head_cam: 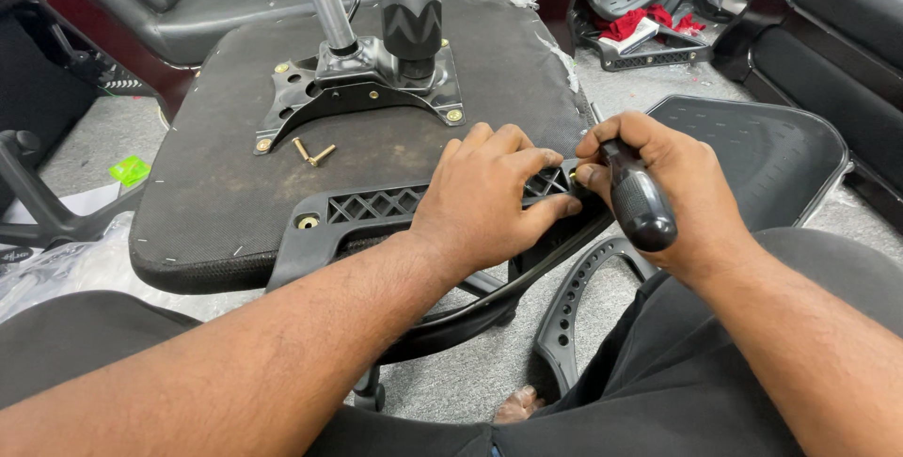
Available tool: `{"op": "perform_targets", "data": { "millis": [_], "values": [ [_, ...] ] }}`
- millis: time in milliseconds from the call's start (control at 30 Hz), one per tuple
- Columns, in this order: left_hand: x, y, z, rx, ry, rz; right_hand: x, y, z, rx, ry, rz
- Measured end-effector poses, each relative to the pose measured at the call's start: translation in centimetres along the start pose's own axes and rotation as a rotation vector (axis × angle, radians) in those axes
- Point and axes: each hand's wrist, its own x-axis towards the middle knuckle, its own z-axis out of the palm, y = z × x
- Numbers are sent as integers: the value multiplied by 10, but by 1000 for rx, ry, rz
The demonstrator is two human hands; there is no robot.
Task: The person uses a screwdriver to fasten screws into a black plastic chair armrest, securing it to the chair base. They tighten multiple screws in sequence and then flip the chair to inspect the underside.
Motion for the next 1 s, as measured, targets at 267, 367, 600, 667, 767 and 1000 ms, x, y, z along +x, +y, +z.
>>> {"op": "perform_targets", "data": {
  "millis": [267,367,600,667,767,1000],
  "values": [
    [0,-3,-1,-1,12,21,3,1,5,55,29,-17],
    [1,-2,0,-8,-19,-15,2,1,5,-42,44,-24],
    [2,0,-2,14,-5,-2,2,-1,3,1,67,140],
    [2,-1,-3,15,-15,-13,1,0,3,188,28,176],
    [1,-1,-1,2,-26,-25,-1,4,5,329,-15,123],
    [-1,-2,1,6,9,-22,4,1,16,-107,96,89]
  ]
}}
